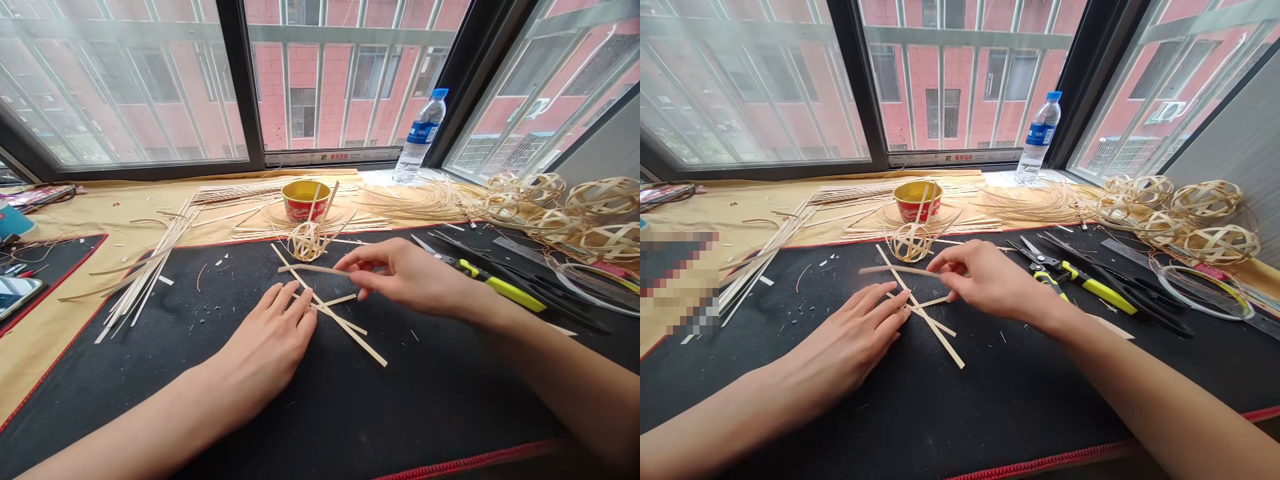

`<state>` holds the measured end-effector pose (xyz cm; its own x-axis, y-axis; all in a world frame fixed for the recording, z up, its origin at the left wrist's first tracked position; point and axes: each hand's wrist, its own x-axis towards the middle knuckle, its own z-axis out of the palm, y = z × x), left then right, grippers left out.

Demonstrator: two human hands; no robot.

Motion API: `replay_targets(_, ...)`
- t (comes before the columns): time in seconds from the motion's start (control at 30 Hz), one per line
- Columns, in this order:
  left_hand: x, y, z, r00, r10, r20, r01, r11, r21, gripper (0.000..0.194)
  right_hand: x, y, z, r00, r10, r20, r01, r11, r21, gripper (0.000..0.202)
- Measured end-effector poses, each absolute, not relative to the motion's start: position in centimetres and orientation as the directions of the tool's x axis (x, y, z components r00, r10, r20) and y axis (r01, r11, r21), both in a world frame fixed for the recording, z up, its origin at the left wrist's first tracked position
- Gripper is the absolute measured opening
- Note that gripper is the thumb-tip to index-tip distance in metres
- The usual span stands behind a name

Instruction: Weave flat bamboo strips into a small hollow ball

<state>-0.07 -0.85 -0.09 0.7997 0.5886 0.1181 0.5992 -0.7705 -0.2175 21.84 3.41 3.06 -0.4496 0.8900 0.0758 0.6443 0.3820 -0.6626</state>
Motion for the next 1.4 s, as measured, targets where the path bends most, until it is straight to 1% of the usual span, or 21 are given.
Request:
replay_targets(0.03,0.0,-0.9,-0.1,0.799,0.588,0.127,0.601,-0.771,-0.212,0.031,21.4,3.5,2.9,-0.449,0.892,0.041,0.632,0.350,-0.691,0.017)
replay_targets(0.1,0.0,-0.8,0.0,0.794,0.589,0.152,0.608,-0.768,-0.201,0.030,20.4,3.7,2.4,-0.419,0.908,0.008,0.636,0.300,-0.711,0.011)
replay_targets(0.2,0.0,-0.7,0.1,0.787,0.589,0.182,0.616,-0.769,-0.173,0.028,19.3,4.3,1.2,-0.383,0.922,-0.047,0.584,0.203,-0.786,0.011)
replay_targets(0.23,-0.1,-0.6,0.1,0.786,0.591,0.181,0.617,-0.772,-0.156,0.027,19.0,4.4,0.8,-0.377,0.925,-0.046,0.572,0.193,-0.797,0.011)
replay_targets(0.3,-0.3,-0.3,0.1,0.779,0.605,0.163,0.624,-0.774,-0.108,0.026,18.8,4.5,0.1,-0.358,0.934,0.005,0.586,0.229,-0.778,0.012)
replay_targets(0.4,-0.6,0.0,0.0,0.773,0.622,0.122,0.630,-0.776,-0.037,0.029,19.0,4.2,-0.6,-0.335,0.935,0.116,0.615,0.310,-0.725,0.012)
replay_targets(0.53,-0.7,0.0,0.2,0.782,0.620,0.067,0.622,-0.783,-0.011,0.030,19.5,3.8,-1.2,-0.311,0.931,0.192,0.556,0.342,-0.757,0.013)
replay_targets(0.63,-0.6,-0.2,0.5,0.772,0.634,0.043,0.634,-0.773,0.018,0.029,19.8,3.9,-1.4,-0.353,0.913,0.206,0.548,0.380,-0.745,0.014)
replay_targets(0.83,-0.5,-0.2,0.8,0.759,0.651,0.017,0.646,-0.755,0.110,0.026,20.2,4.1,-0.9,-0.429,0.884,0.184,0.582,0.426,-0.692,0.024)
replay_targets(0.9,-0.5,-0.2,0.9,0.753,0.658,0.017,0.649,-0.746,0.148,0.026,20.4,4.1,-0.4,-0.461,0.873,0.158,0.588,0.434,-0.683,0.025)
replay_targets(0.97,-0.5,-0.3,0.9,0.753,0.658,0.028,0.644,-0.745,0.176,0.026,20.8,4.1,0.0,-0.519,0.850,0.089,0.582,0.428,-0.692,0.024)
replay_targets(1.03,-0.6,-0.3,1.0,0.758,0.651,0.047,0.634,-0.751,0.183,0.026,21.2,4.3,0.4,-0.588,0.809,0.008,0.557,0.412,-0.721,0.027)
replay_targets(1.1,-0.7,-0.1,1.0,0.768,0.638,0.053,0.619,-0.761,0.193,0.028,21.5,4.5,0.7,-0.639,0.768,-0.044,0.521,0.390,-0.759,0.033)
replay_targets(1.27,-1.6,0.7,1.2,0.813,0.580,0.053,0.551,-0.796,0.251,0.036,22.0,4.9,0.9,-0.683,0.725,-0.092,0.440,0.306,-0.844,0.044)
replay_targets(1.4,-2.1,1.2,1.2,0.809,0.584,0.059,0.552,-0.791,0.264,0.035,21.9,5.0,0.6,-0.679,0.725,-0.118,0.450,0.284,-0.847,0.049)
